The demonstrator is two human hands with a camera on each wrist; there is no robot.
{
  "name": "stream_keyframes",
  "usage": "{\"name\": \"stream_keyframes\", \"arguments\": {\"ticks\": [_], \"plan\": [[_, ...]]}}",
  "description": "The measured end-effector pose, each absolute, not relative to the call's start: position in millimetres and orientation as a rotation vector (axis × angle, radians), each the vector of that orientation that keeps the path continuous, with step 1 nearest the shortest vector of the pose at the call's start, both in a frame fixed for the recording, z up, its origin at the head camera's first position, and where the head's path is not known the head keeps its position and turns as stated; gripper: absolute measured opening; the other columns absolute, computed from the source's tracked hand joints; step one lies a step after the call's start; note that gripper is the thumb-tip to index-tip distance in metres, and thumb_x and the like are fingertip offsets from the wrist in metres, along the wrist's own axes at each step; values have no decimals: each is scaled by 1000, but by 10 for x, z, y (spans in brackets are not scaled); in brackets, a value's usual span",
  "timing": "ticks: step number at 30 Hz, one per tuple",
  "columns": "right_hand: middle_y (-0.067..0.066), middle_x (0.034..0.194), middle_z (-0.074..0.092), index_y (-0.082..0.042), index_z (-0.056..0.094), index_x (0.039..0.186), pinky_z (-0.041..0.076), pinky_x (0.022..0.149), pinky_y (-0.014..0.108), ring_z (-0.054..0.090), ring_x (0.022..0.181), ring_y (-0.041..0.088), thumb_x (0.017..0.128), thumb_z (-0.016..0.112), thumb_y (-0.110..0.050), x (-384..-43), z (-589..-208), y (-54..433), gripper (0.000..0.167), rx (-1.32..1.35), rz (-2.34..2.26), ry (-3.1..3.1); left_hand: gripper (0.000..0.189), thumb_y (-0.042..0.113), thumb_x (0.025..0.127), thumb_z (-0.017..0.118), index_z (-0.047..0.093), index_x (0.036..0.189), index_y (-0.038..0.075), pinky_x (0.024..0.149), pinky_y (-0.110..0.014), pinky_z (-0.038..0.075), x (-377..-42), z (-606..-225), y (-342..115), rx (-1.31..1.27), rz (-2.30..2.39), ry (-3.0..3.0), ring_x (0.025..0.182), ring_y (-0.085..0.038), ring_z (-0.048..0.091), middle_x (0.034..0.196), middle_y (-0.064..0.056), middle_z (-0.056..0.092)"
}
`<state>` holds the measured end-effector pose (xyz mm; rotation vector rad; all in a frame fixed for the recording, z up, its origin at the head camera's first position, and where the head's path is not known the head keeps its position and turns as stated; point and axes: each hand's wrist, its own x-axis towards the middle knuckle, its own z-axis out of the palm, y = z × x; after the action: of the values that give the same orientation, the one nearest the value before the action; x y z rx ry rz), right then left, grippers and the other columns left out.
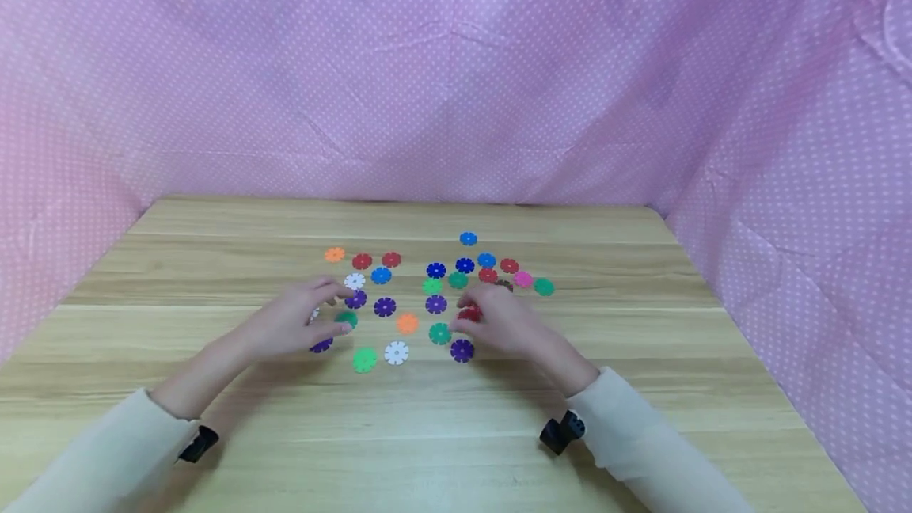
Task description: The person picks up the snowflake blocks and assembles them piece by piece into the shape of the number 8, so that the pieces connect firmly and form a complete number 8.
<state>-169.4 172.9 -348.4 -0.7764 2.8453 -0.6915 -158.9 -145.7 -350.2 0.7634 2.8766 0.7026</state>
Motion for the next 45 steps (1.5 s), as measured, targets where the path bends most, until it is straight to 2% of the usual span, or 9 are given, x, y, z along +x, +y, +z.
{"name": "stream_keyframes", "arguments": {"ticks": [3,9,12,20,25,29,33,39,45], "plan": [[1,97,70,-9,68,108,52,70,18,59,81,11,84,75,-26,-1650,-3518,1601,30,-887,-654,2790,47,28,87,70,58,128,9,90,-43,57,-1525,-3510,-1369,771,673,2819,103,-23,64,124,-9,61],[-1,102,69,-12,69,108,56,85,27,62,93,12,83,76,-24,-1583,-3531,1360,28,-1043,-607,2699,35,24,85,73,65,117,11,82,-32,54,-1418,-3512,-1233,811,616,2738,88,-12,55,110,0,63],[-1,106,68,-12,68,111,56,87,25,62,97,12,82,76,-25,-1570,-3523,1254,32,-1058,-573,2674,33,23,84,74,66,113,12,78,-27,52,-1406,-3532,-1185,853,554,2736,85,-10,52,107,1,63],[-2,106,65,-14,68,116,53,80,18,57,87,7,84,75,-28,-1575,-3542,1061,35,-1067,-474,2670,28,18,82,75,68,108,10,70,-21,49,-1411,-3573,-1148,911,497,2762,79,-9,50,99,1,61],[-2,103,65,-15,69,112,53,79,16,57,85,6,85,74,-27,-1588,-3539,974,30,-1081,-428,2675,24,15,81,76,67,103,11,73,-23,52,-1412,-3576,-1141,897,511,2767,80,-8,51,94,3,60],[-3,96,65,-15,69,105,51,74,14,56,82,6,83,76,-26,-1613,-3555,936,26,-1056,-454,2666,22,12,80,77,65,98,13,75,-24,53,-1431,-3583,-1114,824,573,2752,82,-9,52,91,5,60],[-6,87,65,-16,66,96,50,70,13,56,77,6,80,79,-21,-1640,-3586,937,21,-961,-672,2589,23,7,77,79,63,92,15,74,-25,52,-1444,-3584,-1080,677,720,2702,80,-11,53,85,5,60],[-4,81,71,-14,69,88,54,68,15,62,72,3,79,78,-11,-1663,-3629,969,13,-888,-970,2516,18,1,76,77,65,84,11,71,-24,56,-1460,-3604,-1074,523,997,2601,76,-10,60,80,2,67],[-2,81,74,-13,76,89,54,62,18,62,69,4,79,79,-14,-1639,-3633,1043,11,-756,-1134,2577,12,7,82,73,72,94,9,70,-26,57,-1466,-3595,-1081,259,1210,2455,76,-10,65,84,-1,72]]}}
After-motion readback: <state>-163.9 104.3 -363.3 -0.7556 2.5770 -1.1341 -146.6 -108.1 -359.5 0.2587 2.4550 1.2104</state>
